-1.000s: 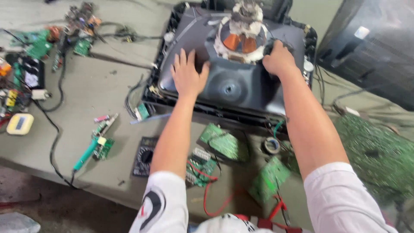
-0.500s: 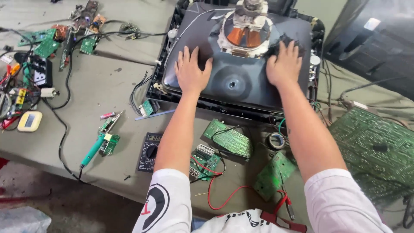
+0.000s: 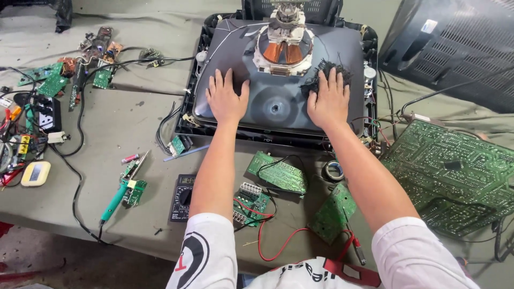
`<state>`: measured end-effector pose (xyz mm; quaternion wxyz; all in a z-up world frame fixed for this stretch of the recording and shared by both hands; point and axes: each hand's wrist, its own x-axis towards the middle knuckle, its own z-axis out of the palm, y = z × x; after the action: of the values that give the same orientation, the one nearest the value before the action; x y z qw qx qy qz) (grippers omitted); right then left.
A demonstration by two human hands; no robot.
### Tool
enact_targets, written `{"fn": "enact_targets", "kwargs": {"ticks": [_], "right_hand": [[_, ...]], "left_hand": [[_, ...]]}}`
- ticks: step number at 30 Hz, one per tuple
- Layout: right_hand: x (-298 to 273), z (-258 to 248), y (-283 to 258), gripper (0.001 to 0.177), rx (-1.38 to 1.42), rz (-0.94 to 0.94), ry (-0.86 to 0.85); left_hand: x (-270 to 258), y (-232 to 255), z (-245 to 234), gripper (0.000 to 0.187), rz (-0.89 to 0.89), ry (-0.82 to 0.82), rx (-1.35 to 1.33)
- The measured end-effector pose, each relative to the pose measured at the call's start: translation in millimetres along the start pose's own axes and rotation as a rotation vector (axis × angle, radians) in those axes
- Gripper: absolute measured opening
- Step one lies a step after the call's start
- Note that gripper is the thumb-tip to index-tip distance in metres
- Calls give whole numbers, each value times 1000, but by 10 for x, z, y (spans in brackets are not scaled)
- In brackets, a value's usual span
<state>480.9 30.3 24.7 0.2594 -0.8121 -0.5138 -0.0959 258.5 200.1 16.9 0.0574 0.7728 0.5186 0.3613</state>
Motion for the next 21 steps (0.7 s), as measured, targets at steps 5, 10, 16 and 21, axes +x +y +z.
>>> {"fn": "enact_targets", "kwargs": {"ticks": [5, 10, 16, 21], "right_hand": [[96, -45, -34, 63, 75, 122, -30], [390, -94, -19, 74, 39, 330, -102], [490, -242, -107, 71, 85, 439, -184], [498, -219, -72, 72, 78, 422, -201]], "left_hand": [[-4, 3, -10, 65, 3, -1, 3], [-76, 3, 17, 65, 3, 36, 25], [-112, -45, 80, 66, 41, 114, 12], [-115, -87, 154, 67, 53, 133, 29]]}}
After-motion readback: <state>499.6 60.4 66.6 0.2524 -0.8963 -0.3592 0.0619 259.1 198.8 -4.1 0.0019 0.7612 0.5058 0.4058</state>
